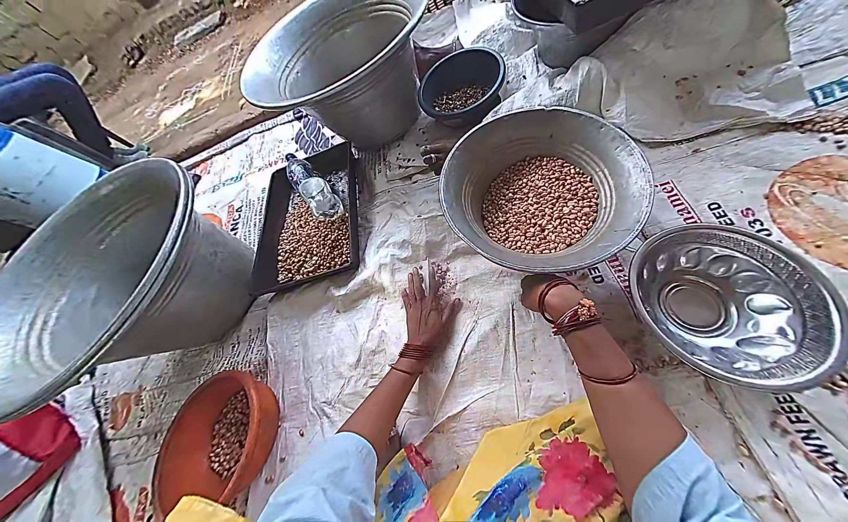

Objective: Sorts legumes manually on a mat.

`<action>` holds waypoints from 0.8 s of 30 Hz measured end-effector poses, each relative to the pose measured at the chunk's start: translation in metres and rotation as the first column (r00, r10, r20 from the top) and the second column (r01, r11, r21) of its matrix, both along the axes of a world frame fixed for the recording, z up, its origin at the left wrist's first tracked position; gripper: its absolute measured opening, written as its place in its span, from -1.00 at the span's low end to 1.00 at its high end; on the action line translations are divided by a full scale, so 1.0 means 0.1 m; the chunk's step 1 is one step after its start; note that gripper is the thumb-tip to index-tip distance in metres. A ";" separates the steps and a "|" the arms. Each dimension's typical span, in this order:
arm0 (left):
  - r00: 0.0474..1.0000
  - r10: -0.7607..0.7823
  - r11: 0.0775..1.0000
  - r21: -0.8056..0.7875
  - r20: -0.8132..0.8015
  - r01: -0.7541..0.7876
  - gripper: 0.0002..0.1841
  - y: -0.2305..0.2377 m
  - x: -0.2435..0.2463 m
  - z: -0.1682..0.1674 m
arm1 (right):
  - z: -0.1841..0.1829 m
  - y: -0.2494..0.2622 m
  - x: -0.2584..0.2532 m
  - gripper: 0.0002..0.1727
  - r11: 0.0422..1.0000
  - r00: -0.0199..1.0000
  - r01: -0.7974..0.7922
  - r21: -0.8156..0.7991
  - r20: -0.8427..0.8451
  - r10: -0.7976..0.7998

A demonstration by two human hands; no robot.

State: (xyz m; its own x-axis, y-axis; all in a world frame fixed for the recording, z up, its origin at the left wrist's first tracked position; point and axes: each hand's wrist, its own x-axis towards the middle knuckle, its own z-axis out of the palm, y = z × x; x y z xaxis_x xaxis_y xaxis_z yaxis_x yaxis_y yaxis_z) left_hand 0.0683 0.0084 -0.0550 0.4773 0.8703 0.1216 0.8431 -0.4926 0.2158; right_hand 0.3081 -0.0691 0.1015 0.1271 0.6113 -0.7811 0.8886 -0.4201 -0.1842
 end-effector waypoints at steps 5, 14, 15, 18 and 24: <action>0.997 -0.023 0.991 -0.127 0.078 0.033 -0.22 0.30 0.39 0.04 | -0.02 0.02 -0.01 -0.51 1.000 1.000 0.000 -0.008 0.005 0.000; 0.901 -0.386 0.919 -0.168 -0.196 0.357 -0.59 0.72 0.30 0.30 | -0.05 0.02 0.01 -0.44 1.000 1.000 -0.002 -0.001 0.008 0.002; 0.904 -0.378 0.922 -0.170 -0.200 0.348 -0.56 0.72 0.27 0.30 | -0.05 0.02 0.01 -0.43 1.000 1.000 -0.003 0.006 0.007 0.003; 0.953 -0.229 0.956 -0.228 -0.198 0.183 -0.52 0.69 0.30 0.38 | -0.04 0.02 0.01 -0.43 1.000 1.000 -0.011 0.024 0.001 0.010; 0.997 0.080 0.985 -0.155 0.024 -0.075 -0.47 0.98 0.37 1.08 | -0.01 -0.03 0.03 -0.45 0.999 0.999 -0.012 0.044 -0.034 0.014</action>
